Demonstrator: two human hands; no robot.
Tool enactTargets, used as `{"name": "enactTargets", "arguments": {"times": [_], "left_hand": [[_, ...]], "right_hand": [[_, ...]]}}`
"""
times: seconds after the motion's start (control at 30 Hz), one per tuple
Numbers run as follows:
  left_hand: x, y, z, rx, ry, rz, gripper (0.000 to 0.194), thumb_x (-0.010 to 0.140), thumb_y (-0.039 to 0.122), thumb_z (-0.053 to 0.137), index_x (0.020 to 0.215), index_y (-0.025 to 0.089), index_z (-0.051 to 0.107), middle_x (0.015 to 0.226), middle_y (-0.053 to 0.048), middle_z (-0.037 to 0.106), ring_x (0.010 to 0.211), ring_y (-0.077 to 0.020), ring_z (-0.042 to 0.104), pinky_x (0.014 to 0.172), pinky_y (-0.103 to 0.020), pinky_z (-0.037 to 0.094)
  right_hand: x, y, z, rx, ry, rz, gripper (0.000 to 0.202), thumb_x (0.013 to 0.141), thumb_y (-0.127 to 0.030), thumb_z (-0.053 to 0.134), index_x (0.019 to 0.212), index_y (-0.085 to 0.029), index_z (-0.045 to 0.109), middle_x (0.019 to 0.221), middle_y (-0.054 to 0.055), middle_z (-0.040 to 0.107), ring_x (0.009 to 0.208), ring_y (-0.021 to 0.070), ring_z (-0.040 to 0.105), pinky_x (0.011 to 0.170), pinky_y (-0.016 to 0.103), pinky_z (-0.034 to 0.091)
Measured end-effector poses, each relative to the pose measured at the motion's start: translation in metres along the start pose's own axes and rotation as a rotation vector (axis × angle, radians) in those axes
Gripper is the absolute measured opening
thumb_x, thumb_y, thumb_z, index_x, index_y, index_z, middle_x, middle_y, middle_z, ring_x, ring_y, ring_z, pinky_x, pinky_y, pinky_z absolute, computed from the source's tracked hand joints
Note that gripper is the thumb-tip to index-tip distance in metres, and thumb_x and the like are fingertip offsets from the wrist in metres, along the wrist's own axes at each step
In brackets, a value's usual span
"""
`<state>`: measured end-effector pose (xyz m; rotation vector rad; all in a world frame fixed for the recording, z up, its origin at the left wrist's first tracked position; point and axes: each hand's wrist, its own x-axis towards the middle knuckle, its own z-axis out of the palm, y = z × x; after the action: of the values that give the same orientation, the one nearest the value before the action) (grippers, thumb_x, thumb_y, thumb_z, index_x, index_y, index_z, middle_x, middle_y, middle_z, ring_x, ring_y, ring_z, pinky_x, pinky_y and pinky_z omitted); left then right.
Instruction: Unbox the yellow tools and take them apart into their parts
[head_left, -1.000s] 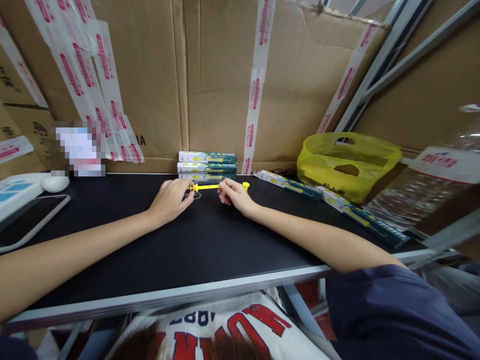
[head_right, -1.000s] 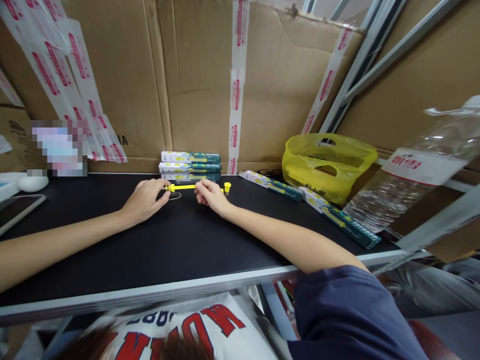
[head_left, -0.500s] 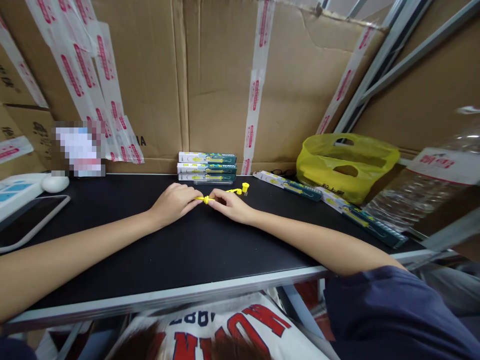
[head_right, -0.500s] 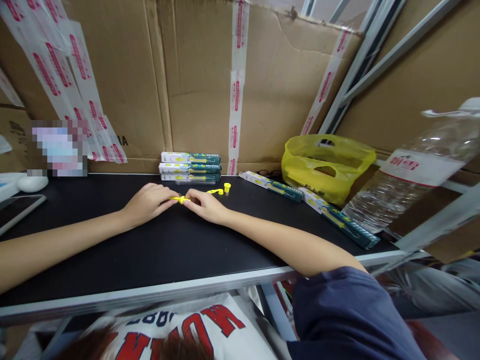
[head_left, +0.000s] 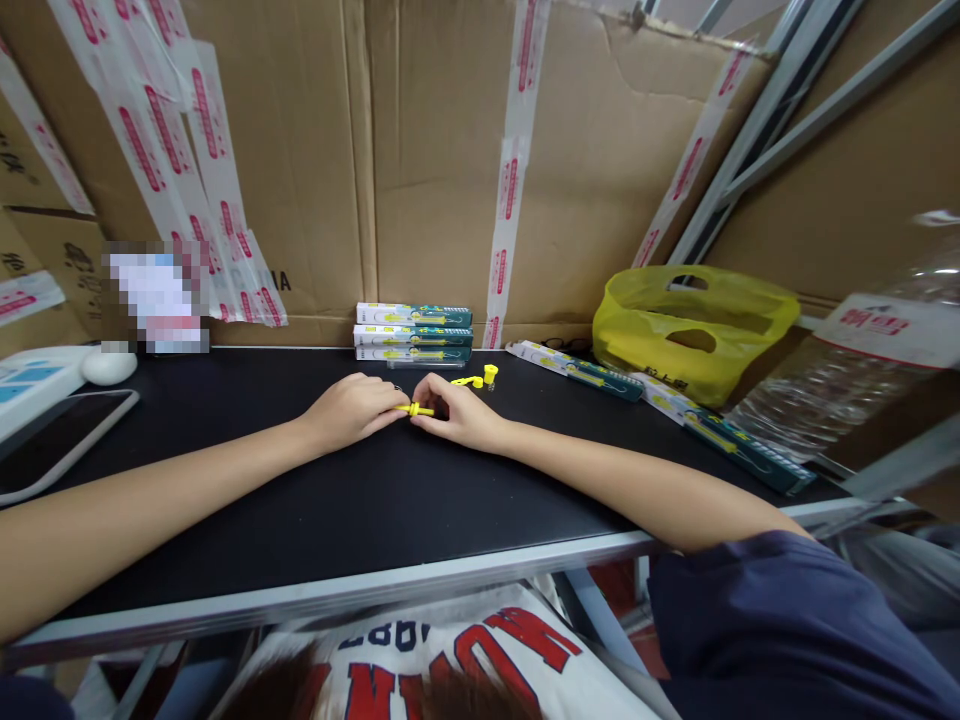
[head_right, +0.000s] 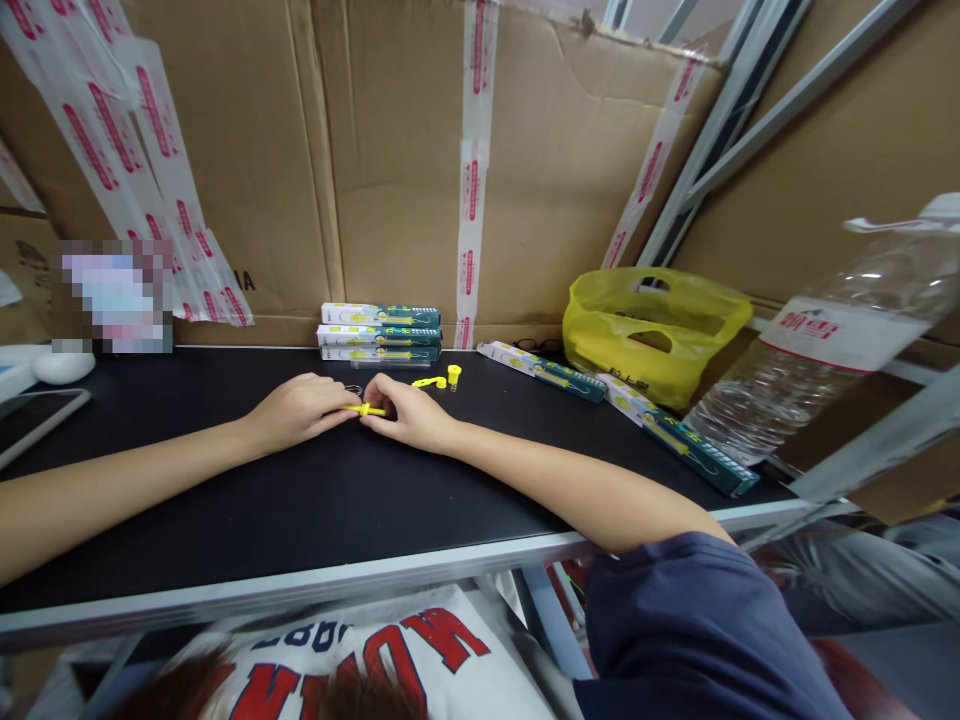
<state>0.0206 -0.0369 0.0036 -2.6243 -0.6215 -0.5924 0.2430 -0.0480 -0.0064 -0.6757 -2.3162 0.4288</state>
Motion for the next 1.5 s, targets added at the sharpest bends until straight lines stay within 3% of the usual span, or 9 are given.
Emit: {"name": "enactTargets", "arguments": {"times": [0.27, 0.4, 0.57, 0.83, 1.0, 1.13, 1.23, 1.37, 1.5], "left_hand": [[0.001, 0.002, -0.001, 0.023, -0.028, 0.010, 0.029, 0.098, 0.033, 0.038, 0.093, 0.018, 0.062, 0.083, -0.002, 0.062, 0.076, -0.0157, 0.058, 0.067, -0.028, 0.037], [0.000, 0.004, -0.002, 0.015, 0.032, -0.065, 0.026, 0.096, 0.032, 0.041, 0.095, 0.018, 0.062, 0.086, -0.003, 0.059, 0.078, -0.0162, 0.056, 0.068, -0.027, 0.039], [-0.001, 0.004, -0.002, 0.007, 0.069, -0.100, 0.024, 0.095, 0.030, 0.043, 0.091, 0.017, 0.063, 0.085, -0.004, 0.056, 0.077, -0.0161, 0.054, 0.070, -0.027, 0.041], [-0.004, 0.003, -0.001, 0.080, 0.142, -0.002, 0.025, 0.097, 0.030, 0.042, 0.100, 0.020, 0.065, 0.081, -0.001, 0.068, 0.069, -0.0142, 0.060, 0.064, -0.027, 0.040], [-0.006, 0.002, 0.002, 0.011, 0.152, 0.059, 0.026, 0.097, 0.031, 0.041, 0.104, 0.021, 0.064, 0.092, -0.001, 0.073, 0.076, -0.0136, 0.068, 0.066, -0.024, 0.047], [-0.006, 0.002, 0.002, -0.040, 0.097, 0.038, 0.027, 0.097, 0.032, 0.039, 0.104, 0.022, 0.064, 0.095, 0.000, 0.073, 0.082, -0.0139, 0.069, 0.068, -0.022, 0.049], [-0.006, 0.002, 0.002, -0.040, 0.107, 0.039, 0.026, 0.097, 0.031, 0.040, 0.105, 0.022, 0.063, 0.096, 0.000, 0.073, 0.082, -0.0143, 0.070, 0.068, -0.022, 0.049], [-0.007, 0.001, 0.003, -0.051, 0.114, 0.054, 0.026, 0.097, 0.030, 0.040, 0.108, 0.023, 0.062, 0.098, 0.000, 0.073, 0.082, -0.0138, 0.070, 0.068, -0.021, 0.050], [-0.008, 0.000, 0.003, -0.069, 0.105, 0.098, 0.027, 0.097, 0.027, 0.039, 0.108, 0.023, 0.063, 0.099, 0.000, 0.073, 0.088, -0.0134, 0.069, 0.074, -0.021, 0.051]], "right_hand": [[-0.001, -0.002, -0.003, 0.002, -0.002, -0.007, 0.016, 0.074, -0.021, 0.058, 0.087, -0.019, 0.048, 0.078, -0.002, 0.052, 0.067, 0.0113, 0.050, 0.060, 0.024, 0.041], [0.002, 0.004, -0.013, -0.064, 0.096, 0.028, 0.017, 0.073, -0.019, 0.056, 0.086, -0.020, 0.045, 0.074, -0.003, 0.050, 0.061, 0.0102, 0.047, 0.057, 0.023, 0.039], [0.009, 0.006, -0.039, -0.138, 0.254, 0.047, 0.016, 0.077, -0.020, 0.053, 0.090, -0.021, 0.045, 0.075, -0.003, 0.050, 0.063, 0.0106, 0.049, 0.061, 0.025, 0.041], [0.013, 0.034, -0.088, -0.348, 0.281, 0.219, 0.011, 0.078, -0.023, 0.055, 0.072, -0.019, 0.047, 0.066, -0.002, 0.052, 0.061, 0.0110, 0.046, 0.059, 0.026, 0.036], [0.006, 0.049, -0.108, -0.403, 0.116, 0.419, 0.014, 0.077, -0.024, 0.058, 0.071, -0.017, 0.048, 0.066, -0.001, 0.054, 0.058, 0.0102, 0.048, 0.056, 0.024, 0.038], [-0.003, 0.028, -0.112, -0.240, -0.276, 0.583, 0.021, 0.079, -0.037, 0.061, 0.085, -0.017, 0.057, 0.070, 0.000, 0.059, 0.048, 0.0081, 0.050, 0.043, 0.021, 0.037], [-0.008, 0.008, -0.104, -0.125, -0.528, 0.592, 0.028, 0.073, -0.033, 0.068, 0.095, -0.019, 0.059, 0.078, 0.001, 0.062, 0.053, 0.0095, 0.056, 0.040, 0.020, 0.040], [-0.010, -0.002, -0.090, -0.216, -0.536, 0.573, 0.018, 0.072, -0.020, 0.065, 0.089, -0.018, 0.059, 0.071, -0.001, 0.058, 0.048, 0.0087, 0.054, 0.039, 0.020, 0.041], [-0.011, 0.008, -0.096, -0.248, -0.538, 0.582, 0.014, 0.073, -0.016, 0.062, 0.085, -0.019, 0.055, 0.069, -0.002, 0.058, 0.052, 0.0102, 0.057, 0.041, 0.020, 0.044]]}}
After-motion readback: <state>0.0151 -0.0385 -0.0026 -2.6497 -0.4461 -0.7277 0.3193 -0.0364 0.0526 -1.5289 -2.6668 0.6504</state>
